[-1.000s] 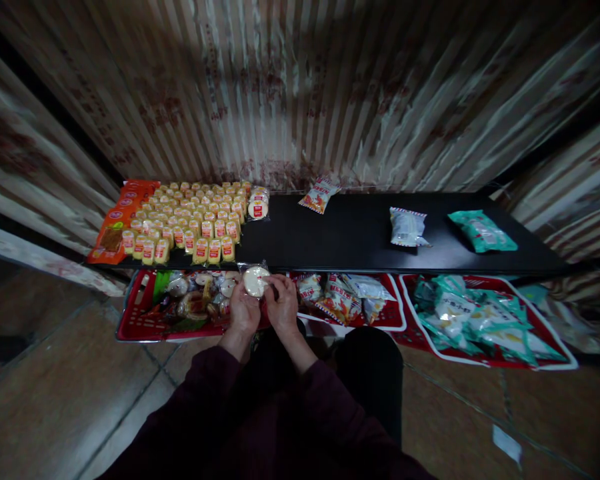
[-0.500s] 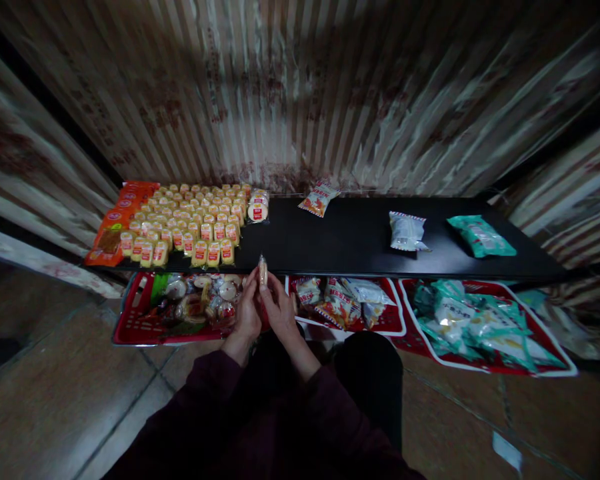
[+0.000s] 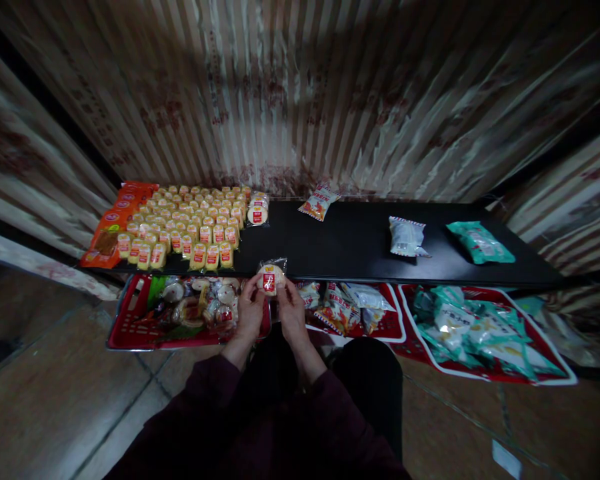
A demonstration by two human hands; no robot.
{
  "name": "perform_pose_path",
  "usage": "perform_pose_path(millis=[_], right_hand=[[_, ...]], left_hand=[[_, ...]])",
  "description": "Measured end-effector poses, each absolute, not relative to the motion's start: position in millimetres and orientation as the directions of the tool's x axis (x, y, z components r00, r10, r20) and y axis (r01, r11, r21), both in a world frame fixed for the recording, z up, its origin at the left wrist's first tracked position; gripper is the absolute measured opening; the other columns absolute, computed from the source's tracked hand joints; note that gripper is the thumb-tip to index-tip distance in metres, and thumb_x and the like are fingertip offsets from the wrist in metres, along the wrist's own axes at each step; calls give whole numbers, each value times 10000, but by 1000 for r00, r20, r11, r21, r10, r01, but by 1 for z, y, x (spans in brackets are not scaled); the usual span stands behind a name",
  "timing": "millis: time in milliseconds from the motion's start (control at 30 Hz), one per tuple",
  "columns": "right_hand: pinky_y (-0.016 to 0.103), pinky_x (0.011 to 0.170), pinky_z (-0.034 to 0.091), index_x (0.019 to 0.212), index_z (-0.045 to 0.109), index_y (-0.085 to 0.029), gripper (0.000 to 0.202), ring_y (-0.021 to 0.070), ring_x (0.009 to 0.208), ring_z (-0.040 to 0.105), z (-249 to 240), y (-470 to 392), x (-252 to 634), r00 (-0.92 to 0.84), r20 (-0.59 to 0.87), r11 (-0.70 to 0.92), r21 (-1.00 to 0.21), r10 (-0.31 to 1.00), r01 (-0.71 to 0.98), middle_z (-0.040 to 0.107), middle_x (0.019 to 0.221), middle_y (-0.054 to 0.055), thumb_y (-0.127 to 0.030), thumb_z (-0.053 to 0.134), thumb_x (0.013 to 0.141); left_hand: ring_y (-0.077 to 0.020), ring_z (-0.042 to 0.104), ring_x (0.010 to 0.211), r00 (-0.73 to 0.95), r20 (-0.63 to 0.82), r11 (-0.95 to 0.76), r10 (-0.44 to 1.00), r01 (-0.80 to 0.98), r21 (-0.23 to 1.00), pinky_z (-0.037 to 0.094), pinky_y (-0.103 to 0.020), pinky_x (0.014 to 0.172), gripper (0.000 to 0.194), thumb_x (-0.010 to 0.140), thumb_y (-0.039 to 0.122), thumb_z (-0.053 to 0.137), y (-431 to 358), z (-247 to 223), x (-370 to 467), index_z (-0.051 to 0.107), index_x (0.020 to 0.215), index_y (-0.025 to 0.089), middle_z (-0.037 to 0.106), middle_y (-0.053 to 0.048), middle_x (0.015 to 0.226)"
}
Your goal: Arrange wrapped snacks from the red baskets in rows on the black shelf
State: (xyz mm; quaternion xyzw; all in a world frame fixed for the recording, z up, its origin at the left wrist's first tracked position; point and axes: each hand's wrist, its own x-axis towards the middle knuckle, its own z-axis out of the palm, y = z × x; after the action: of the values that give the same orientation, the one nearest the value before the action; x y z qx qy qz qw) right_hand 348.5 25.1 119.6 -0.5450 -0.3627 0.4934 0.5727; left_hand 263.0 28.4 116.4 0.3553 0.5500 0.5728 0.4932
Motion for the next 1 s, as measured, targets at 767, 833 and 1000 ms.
perform_pose_path(millis=[767,833,1000], right_hand=[[321,785,507,1053,648,-174,411,205,860,641,113,100,359,205,-66,-54,-997,977,-61,707,961,56,-455,579,761],[312,777,504,1042,647,-169,406,201,854,636,113,111,356,207,-47,-36,-998,977,-59,703,962,60,-450,578,757],[301,753,496,1040,638,-165,395,184,808,621,109,142,351,221,-13,-9,-1000,975,-17,695,926,49,-425,561,753]], left_hand=[[-155,616,935,-399,24,-19,917,18,1000,475,-335,894,264,780,123,468,97,102,253,591,1011,163,651,-79,1017],[-155,610,943,-411,78,-46,908,87,995,469,-339,910,282,783,111,453,106,103,252,594,1021,164,642,-80,1031],[-174,574,1052,-412,193,-96,890,244,965,442,-357,969,372,751,60,432,127,106,251,600,1061,178,622,-79,1096]])
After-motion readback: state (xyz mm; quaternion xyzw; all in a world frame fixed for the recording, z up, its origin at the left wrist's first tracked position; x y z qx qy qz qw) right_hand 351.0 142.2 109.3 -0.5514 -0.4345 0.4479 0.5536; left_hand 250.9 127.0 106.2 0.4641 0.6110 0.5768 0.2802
